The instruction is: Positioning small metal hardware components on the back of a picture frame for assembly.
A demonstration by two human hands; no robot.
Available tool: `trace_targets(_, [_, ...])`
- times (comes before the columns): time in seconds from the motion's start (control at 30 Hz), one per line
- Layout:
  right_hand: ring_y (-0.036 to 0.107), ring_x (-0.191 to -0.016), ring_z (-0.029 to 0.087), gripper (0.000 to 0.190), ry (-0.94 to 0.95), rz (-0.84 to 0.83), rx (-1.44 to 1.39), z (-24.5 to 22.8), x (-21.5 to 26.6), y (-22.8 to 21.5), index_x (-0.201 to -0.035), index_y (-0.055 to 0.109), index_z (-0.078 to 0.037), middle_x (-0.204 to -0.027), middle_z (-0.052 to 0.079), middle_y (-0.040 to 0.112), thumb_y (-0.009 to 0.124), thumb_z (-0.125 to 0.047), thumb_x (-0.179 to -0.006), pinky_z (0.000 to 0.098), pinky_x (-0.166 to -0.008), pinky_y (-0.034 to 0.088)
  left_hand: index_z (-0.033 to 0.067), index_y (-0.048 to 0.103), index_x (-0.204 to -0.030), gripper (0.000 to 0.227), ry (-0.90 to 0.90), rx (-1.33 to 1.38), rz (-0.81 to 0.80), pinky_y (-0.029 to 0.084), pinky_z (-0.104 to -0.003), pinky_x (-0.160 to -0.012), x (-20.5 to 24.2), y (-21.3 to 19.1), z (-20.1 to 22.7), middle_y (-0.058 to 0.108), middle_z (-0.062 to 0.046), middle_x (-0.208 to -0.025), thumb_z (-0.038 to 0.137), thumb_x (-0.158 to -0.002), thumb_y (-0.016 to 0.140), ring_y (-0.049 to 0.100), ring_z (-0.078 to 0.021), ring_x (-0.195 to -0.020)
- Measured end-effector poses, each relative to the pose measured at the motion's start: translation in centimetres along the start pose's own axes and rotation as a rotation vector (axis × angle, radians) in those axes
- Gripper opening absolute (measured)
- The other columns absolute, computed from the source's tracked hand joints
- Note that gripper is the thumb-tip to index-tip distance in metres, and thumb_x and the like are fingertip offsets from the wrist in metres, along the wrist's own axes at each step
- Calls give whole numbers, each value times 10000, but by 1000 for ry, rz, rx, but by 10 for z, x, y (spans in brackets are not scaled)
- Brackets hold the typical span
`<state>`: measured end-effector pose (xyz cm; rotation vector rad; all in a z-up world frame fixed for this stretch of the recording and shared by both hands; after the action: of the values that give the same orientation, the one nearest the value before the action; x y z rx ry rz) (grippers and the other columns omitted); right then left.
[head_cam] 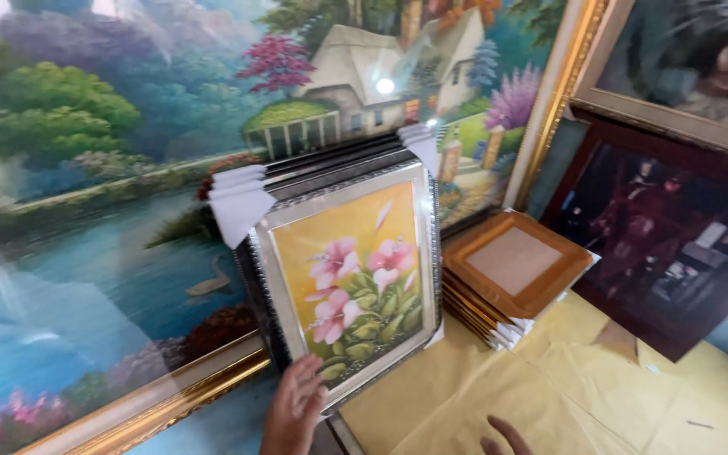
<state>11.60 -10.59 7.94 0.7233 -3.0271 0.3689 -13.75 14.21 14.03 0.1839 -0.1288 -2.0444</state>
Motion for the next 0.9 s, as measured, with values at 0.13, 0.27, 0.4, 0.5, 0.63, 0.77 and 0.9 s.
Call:
trace_targets(0.13, [408,-1249,63,492,59,-299,228,-144,5,71,-1188,582,-251,-1299,-83,521,598,-336,-704,253,-1047,273,136,346,-1312,591,-181,-78,180,350,-376,-1021,24,-17,120,428,-53,-1360,272,-760,509,447,-223,-1224])
trace_targets(0.27, [362,-1286,97,488,-113,-426,215,-258,43,119,-1198,547,-305,-1370,-81,433,551,-341,-711,312,-1038,265,174,364,-1308,594,-48,-113,309,381,-332,-972,20,-33,153,450,-20,-1335,272,-743,518,467,-185,-1192])
trace_targets(0.4, [328,-1305,130,504,-177,-540,250,-299,69,150,-1241,486,-326,-1406,-72,376,499,-342,-738,378,-1033,275,158,262,-1357,665,5,-79,257,322,-351,-1012,-1,-38,138,355,-29,-1396,236,-753,528,370,-197,-1265])
trace_targets(0.5, [300,-1316,66,540,-77,-565,253,-301,75,164,-1273,454,-319,-1411,-123,362,506,-322,-735,295,-1048,238,175,256,-1362,657,-26,-103,182,301,-386,-1022,-13,-33,132,347,-24,-1400,263,-765,516,347,-208,-1282])
trace_targets(0.63, [253,-1334,87,541,-89,-551,339,-302,74,176,-1291,412,-345,-1432,-125,307,491,-366,-756,326,-1052,229,167,373,-1319,609,52,-187,236,397,-342,-949,-24,-34,143,411,-69,-1243,248,-746,564,464,-209,-1128])
trace_targets(0.77, [263,-1324,61,552,-141,-501,342,-299,61,185,-1292,410,-339,-1419,-133,324,514,-337,-749,310,-1058,214,145,423,-1291,535,147,-303,242,387,-342,-932,-27,-33,170,420,-53,-1241,241,-776,533,442,-184,-1150])
trace_targets(0.9, [303,-1303,77,547,-232,-458,352,-298,55,192,-1283,418,-289,-1406,-101,347,517,-315,-746,306,-1035,232,62,468,-1250,499,412,-491,304,374,-328,-899,-24,-30,181,450,-94,-1206,235,-787,540,411,-216,-1137])
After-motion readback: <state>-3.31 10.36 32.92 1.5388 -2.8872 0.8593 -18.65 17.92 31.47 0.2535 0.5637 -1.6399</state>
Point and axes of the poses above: each hand's wrist, its own x-axis away from the middle knuckle, its own y-axis out of the palm, z = x × y, the point moved 5 cm from there along -x, towards the middle knuckle
